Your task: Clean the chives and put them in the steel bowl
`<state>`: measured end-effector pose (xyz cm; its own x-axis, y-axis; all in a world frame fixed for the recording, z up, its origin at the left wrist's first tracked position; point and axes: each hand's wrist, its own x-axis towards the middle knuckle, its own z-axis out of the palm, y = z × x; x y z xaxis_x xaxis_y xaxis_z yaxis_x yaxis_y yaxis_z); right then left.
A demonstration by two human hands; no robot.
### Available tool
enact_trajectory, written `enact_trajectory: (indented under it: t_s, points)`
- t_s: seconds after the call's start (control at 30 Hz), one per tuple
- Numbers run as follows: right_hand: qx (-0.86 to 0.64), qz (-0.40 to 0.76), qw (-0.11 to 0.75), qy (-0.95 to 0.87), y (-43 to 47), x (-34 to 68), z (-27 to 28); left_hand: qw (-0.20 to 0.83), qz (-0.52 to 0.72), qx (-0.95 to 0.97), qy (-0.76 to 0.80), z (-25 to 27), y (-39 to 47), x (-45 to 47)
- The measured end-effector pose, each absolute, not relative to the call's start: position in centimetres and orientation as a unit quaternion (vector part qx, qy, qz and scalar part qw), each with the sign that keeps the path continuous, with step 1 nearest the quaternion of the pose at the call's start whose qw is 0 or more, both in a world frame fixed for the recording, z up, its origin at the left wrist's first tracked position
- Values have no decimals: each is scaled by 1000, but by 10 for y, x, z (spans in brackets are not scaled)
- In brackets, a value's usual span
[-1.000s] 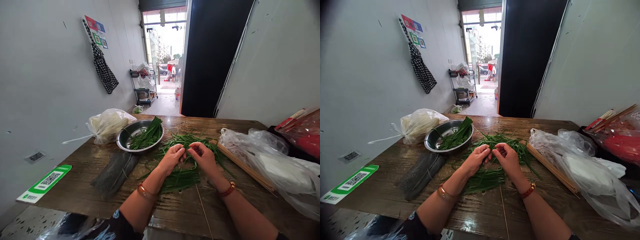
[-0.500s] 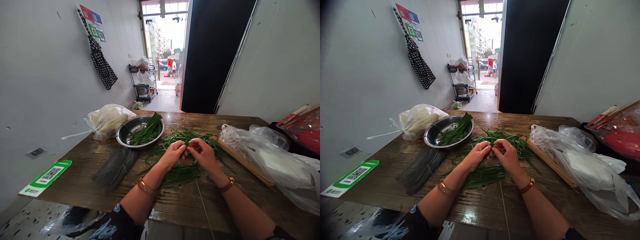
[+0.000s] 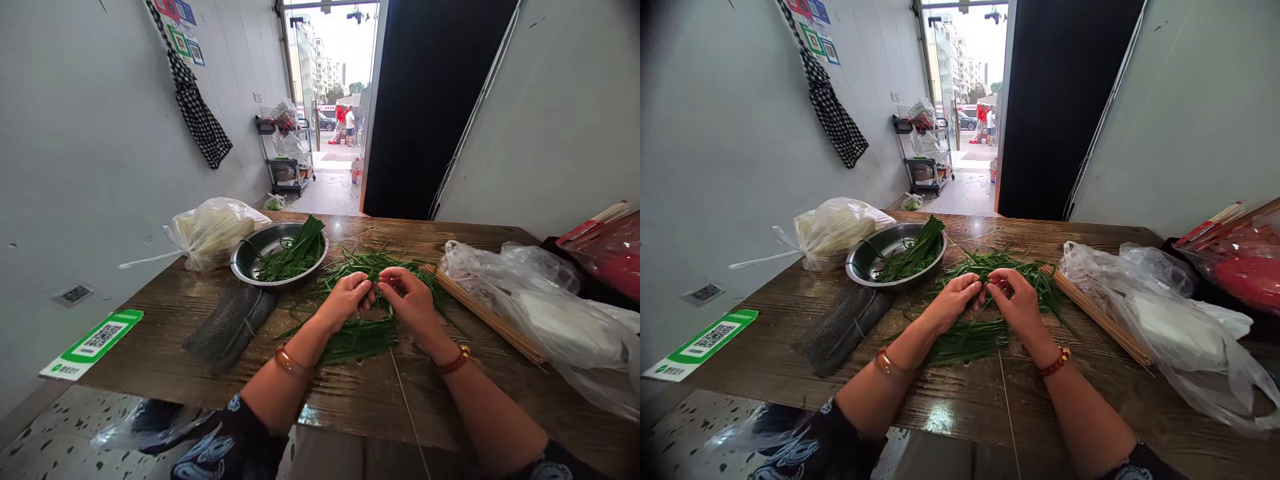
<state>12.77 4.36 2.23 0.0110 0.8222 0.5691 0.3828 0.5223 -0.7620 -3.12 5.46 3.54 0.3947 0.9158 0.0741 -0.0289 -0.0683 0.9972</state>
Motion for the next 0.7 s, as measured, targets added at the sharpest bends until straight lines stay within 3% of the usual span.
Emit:
enact_trajectory:
  t_s: [0.7]
  points:
    - [-472,139,534,-688,47,132,22,540,376,658,366,40,52,-32]
